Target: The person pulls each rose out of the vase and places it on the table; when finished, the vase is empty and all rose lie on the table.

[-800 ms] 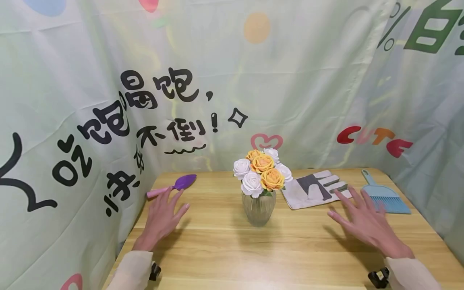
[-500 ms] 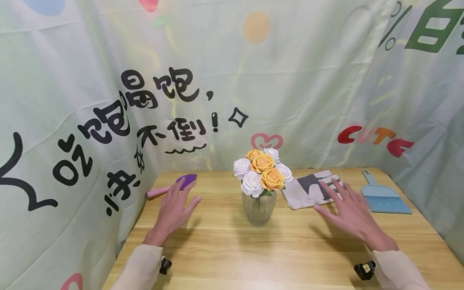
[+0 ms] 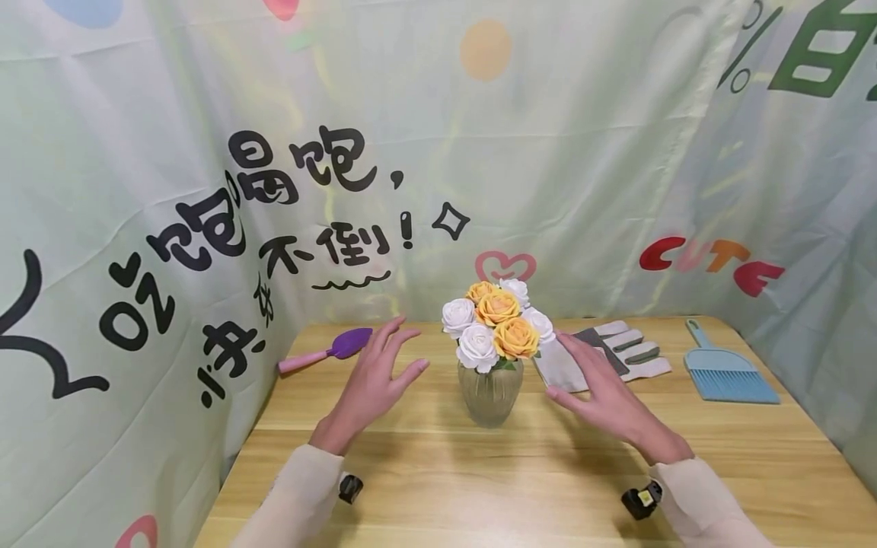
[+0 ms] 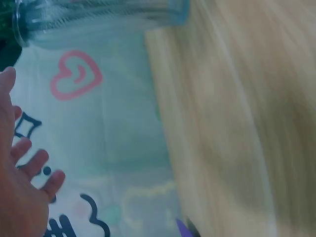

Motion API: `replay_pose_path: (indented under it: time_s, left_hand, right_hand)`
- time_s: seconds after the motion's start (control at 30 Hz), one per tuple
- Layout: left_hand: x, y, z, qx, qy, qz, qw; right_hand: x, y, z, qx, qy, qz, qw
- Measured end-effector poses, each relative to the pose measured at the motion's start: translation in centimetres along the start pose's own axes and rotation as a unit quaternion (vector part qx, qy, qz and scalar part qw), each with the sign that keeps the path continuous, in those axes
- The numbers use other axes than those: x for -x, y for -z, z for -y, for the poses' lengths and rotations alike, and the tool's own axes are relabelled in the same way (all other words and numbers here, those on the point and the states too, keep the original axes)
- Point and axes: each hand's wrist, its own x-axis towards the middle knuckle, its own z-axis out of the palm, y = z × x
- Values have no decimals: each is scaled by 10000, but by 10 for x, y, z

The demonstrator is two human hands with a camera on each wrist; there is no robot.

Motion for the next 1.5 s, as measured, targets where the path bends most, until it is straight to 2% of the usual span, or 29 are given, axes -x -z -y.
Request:
replay_pose_path:
  time_s: [0.2,0.3,0.43,0.6,0.73,0.9,1.23,1.33,1.5]
  left_hand:
    - [-10,-10,-20,389,-659,0,9971]
    - [-14,-14,-27,488,-965,-3,9941]
    - [-18,-20,-34,580,-1146,-69,9917]
    - [-23,-26,-42,783,-1201,-216,9894]
    - [-28,-32,-45,1062,-1149,-395,9869]
    - [-33,-42,-48,1397,-917,-572,9843]
    - [-40,-54,-54,1733,-450,-635,9818]
    - [-42,-54,-57,1832,-376,-787,9792]
    - [-47,-53,-61,2101,-432,-1149,9699]
  right_hand:
    - [-2,-19,13,-436,-207,141,9987]
    - [-3,-30,17,-995,-147,205,9947]
    - [-5,-44,22,-1860,-45,325,9820]
    - [-7,-56,26,-2463,-74,362,9685]
    - [-7,-63,25,-2621,-229,284,9643]
    - [-8,-69,26,-2690,-283,130,9626]
    - [-9,-75,28,-3027,-341,103,9524]
    - [-9,-75,28,-3016,-301,74,9529]
    - [-10,-76,28,-2904,-269,52,9565]
